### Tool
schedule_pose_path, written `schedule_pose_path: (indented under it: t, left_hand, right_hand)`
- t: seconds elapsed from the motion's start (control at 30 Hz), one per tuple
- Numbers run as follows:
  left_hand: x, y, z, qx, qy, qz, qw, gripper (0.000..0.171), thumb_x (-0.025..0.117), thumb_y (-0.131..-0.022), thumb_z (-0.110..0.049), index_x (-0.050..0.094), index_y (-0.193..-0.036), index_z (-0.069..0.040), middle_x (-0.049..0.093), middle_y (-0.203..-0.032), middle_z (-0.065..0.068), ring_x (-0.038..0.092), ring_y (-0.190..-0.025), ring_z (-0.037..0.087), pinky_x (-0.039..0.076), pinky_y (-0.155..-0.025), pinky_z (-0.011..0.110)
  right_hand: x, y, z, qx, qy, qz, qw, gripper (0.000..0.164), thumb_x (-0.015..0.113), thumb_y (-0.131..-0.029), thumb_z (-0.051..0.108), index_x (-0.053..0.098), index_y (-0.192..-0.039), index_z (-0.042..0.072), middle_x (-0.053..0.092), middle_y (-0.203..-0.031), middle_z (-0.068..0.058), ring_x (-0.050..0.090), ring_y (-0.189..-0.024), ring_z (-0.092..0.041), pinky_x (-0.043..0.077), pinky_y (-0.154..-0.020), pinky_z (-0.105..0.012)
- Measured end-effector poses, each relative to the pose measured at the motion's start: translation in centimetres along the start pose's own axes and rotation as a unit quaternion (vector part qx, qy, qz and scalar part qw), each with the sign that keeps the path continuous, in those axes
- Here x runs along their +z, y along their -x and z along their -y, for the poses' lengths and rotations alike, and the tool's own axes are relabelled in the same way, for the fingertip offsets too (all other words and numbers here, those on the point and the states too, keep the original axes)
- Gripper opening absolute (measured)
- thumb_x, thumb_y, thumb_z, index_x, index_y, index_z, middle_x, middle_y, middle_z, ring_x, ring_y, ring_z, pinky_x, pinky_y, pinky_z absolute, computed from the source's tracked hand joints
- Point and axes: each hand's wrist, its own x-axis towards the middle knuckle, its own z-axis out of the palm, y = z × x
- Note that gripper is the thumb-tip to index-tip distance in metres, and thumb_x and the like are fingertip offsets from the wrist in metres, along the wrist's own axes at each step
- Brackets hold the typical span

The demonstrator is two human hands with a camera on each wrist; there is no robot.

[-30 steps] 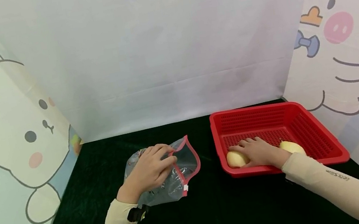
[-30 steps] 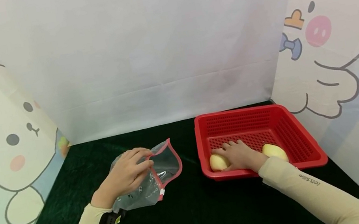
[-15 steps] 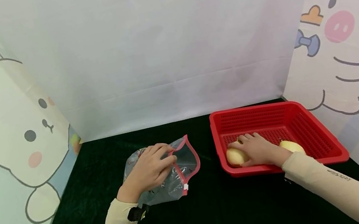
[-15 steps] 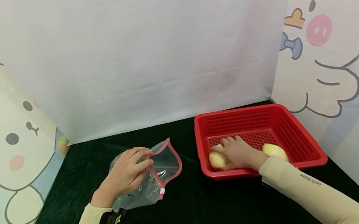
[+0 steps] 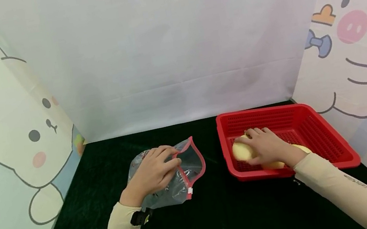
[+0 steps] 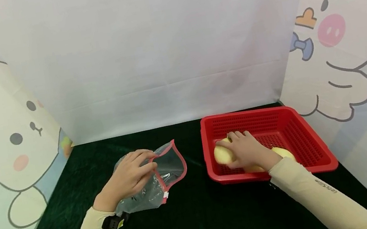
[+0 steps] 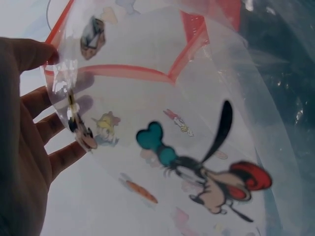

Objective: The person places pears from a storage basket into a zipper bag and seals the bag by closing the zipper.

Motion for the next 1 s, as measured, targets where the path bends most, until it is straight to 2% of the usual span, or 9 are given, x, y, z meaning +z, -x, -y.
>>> schedule_pose_path:
  t: [0.13, 0.33, 0.7, 1.0]
  left_hand:
    - [0.0, 0.0, 0.0, 0.0, -0.001, -0.001, 1.0, 0.041, 0.026, -0.109, -0.036, 0.063, -0.103, -0.018, 0.064, -0.117, 0.01, 0.057, -0.112, 0.03, 0.049, -0.091, 0.049]
    - [-0.1, 0.0, -0.1, 0.003, 0.0, -0.012, 0.9999, 0.04, 0.028, -0.109, -0.035, 0.064, -0.105, -0.017, 0.063, -0.118, 0.011, 0.057, -0.112, 0.031, 0.049, -0.09, 0.05]
    - [-0.1, -0.3, -0.4, 0.001, 0.005, -0.025, 0.9997, 0.039, 0.03, -0.109, -0.035, 0.064, -0.104, -0.017, 0.063, -0.118, 0.01, 0.057, -0.111, 0.03, 0.049, -0.09, 0.048]
    - [0.0, -0.5, -0.5, 0.014, 0.008, -0.041, 0.9991, 0.038, 0.031, -0.109, -0.035, 0.064, -0.105, -0.016, 0.062, -0.119, 0.011, 0.057, -0.111, 0.03, 0.049, -0.091, 0.049]
  right_hand:
    - [-1.1, -0.1, 0.2, -0.004, -0.006, -0.018, 1.0, 0.067, 0.079, -0.078, 0.041, 0.055, -0.136, 0.02, 0.055, -0.117, -0.017, 0.056, -0.101, -0.034, 0.047, -0.08, -0.054]
    - [-2.0, -0.3, 0.9, -0.012, -0.013, -0.037, 0.999, 0.069, 0.079, -0.078, 0.044, 0.055, -0.137, 0.02, 0.055, -0.12, -0.019, 0.056, -0.104, -0.035, 0.046, -0.083, -0.055]
    - [-3.5, -0.7, 3.1, -0.049, -0.023, -0.097, 0.994, 0.072, 0.082, -0.075, 0.046, 0.055, -0.136, 0.02, 0.055, -0.119, -0.017, 0.056, -0.102, -0.034, 0.045, -0.082, -0.053]
    - [-4.1, -1.8, 5.4, -0.074, -0.042, -0.096, 0.992, 0.073, 0.082, -0.075, 0.048, 0.055, -0.137, 0.02, 0.055, -0.122, -0.015, 0.054, -0.111, -0.03, 0.044, -0.088, -0.054]
